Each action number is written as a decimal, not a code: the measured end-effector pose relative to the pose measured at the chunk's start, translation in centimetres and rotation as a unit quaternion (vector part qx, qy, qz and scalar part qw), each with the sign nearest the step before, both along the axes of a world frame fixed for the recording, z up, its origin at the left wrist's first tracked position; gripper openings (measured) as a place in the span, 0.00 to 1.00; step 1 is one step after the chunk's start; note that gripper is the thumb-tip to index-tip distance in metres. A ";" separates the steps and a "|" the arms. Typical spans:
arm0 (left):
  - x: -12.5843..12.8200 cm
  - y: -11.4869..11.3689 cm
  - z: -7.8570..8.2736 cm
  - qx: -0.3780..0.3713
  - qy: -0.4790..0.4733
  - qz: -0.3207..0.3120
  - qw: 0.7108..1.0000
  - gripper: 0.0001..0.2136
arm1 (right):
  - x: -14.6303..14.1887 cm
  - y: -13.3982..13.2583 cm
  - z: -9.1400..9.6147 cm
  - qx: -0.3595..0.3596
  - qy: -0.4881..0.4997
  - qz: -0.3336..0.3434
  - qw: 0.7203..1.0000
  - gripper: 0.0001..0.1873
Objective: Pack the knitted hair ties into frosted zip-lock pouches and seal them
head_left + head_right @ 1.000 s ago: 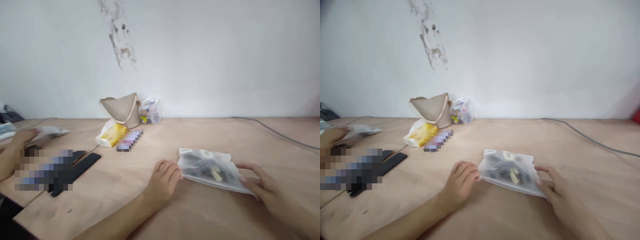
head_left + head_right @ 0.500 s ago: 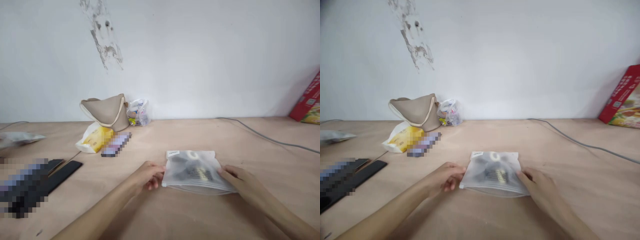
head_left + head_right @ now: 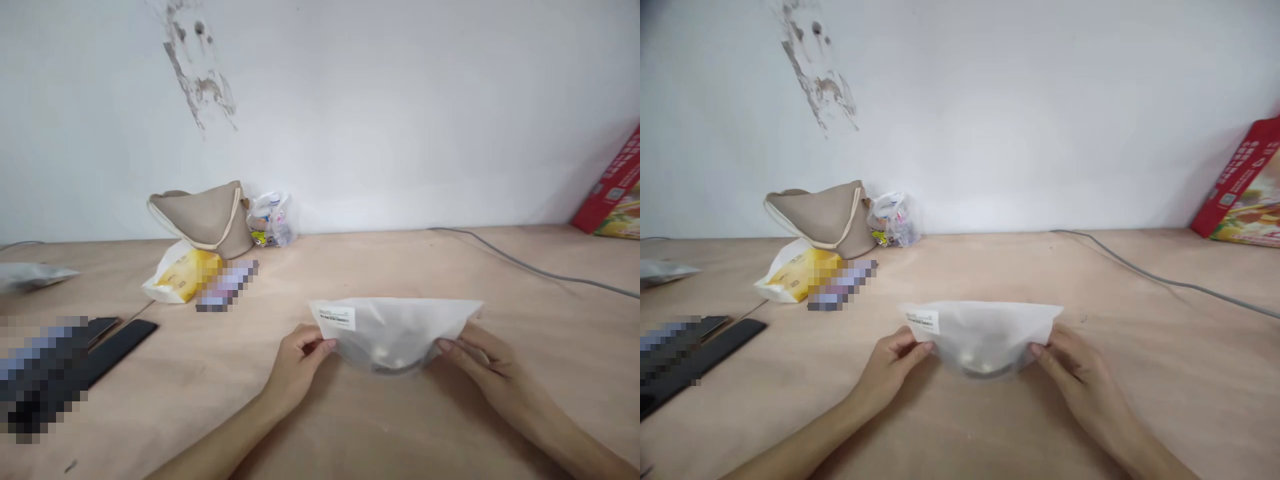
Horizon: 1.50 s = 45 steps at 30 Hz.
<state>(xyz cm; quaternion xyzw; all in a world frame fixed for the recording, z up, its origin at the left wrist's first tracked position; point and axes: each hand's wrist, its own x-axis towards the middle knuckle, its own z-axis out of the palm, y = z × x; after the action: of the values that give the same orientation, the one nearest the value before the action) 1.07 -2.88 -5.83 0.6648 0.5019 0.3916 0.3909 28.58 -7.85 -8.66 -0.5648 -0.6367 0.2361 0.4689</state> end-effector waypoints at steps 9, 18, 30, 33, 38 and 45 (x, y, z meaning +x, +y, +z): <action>0.5 -0.6 0.1 0.045 -0.082 0.038 0.995 0.09 | -1.7 -0.5 0.9 -0.043 0.096 -0.035 0.994 0.18; 2.1 2.7 0.0 0.052 -0.189 0.065 0.979 0.10 | -2.9 2.3 0.8 -0.047 0.203 -0.073 0.975 0.16; 2.5 6.1 0.1 0.051 -0.235 0.084 0.967 0.13 | -3.4 6.4 -0.1 -0.031 0.274 -0.027 0.961 0.19; 2.9 7.4 -0.2 0.005 -0.253 0.087 0.964 0.12 | -3.7 7.4 0.2 -0.043 0.264 0.019 0.963 0.26; 4.3 8.6 -0.9 -0.053 -0.235 0.057 0.969 0.10 | -4.6 8.5 0.6 -0.076 0.197 0.120 0.970 0.26; 5.1 6.4 -1.2 -0.014 -0.171 0.009 0.985 0.08 | -4.9 7.1 1.4 -0.106 0.137 0.232 0.957 0.25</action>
<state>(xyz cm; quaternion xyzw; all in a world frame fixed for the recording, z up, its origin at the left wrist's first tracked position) 6.20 3.48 -7.05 0.5779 0.4392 0.4956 0.4770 23.73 -0.71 -7.22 -0.4100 -0.6512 0.4800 0.4212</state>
